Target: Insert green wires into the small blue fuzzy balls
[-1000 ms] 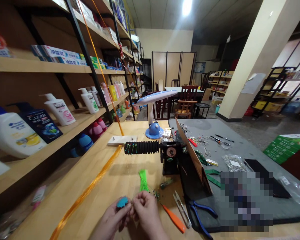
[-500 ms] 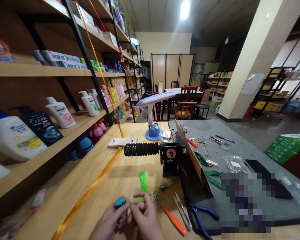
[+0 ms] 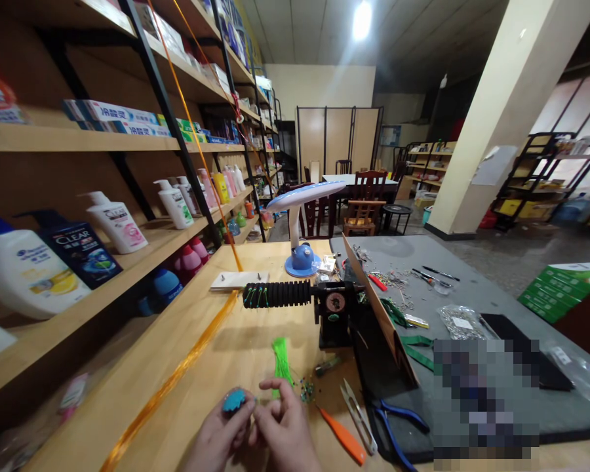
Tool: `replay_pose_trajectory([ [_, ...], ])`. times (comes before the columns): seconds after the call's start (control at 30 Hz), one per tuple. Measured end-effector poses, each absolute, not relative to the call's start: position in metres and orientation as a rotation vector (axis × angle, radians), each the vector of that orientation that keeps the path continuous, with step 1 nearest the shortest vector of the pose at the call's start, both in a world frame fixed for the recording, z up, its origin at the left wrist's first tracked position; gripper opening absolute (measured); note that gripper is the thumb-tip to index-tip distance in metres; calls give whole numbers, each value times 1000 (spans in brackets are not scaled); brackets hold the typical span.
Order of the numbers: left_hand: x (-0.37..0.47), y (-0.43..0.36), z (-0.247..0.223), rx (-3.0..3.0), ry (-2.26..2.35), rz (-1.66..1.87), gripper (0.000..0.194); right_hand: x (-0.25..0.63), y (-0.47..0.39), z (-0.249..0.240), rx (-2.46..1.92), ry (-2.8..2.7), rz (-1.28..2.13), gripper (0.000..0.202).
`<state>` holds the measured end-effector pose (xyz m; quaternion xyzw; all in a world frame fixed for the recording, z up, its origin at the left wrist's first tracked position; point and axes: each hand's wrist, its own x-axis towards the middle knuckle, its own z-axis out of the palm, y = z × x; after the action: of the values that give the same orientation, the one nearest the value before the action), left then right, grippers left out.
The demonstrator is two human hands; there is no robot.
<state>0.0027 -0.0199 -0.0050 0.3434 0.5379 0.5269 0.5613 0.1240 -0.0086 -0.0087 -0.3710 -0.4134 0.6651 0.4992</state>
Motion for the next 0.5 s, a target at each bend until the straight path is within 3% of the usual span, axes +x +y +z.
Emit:
replay_pose_trajectory([
  [0.5, 4, -19, -10, 919, 1364, 1242, 50, 123, -8, -11, -870, -960, 1628, 71],
])
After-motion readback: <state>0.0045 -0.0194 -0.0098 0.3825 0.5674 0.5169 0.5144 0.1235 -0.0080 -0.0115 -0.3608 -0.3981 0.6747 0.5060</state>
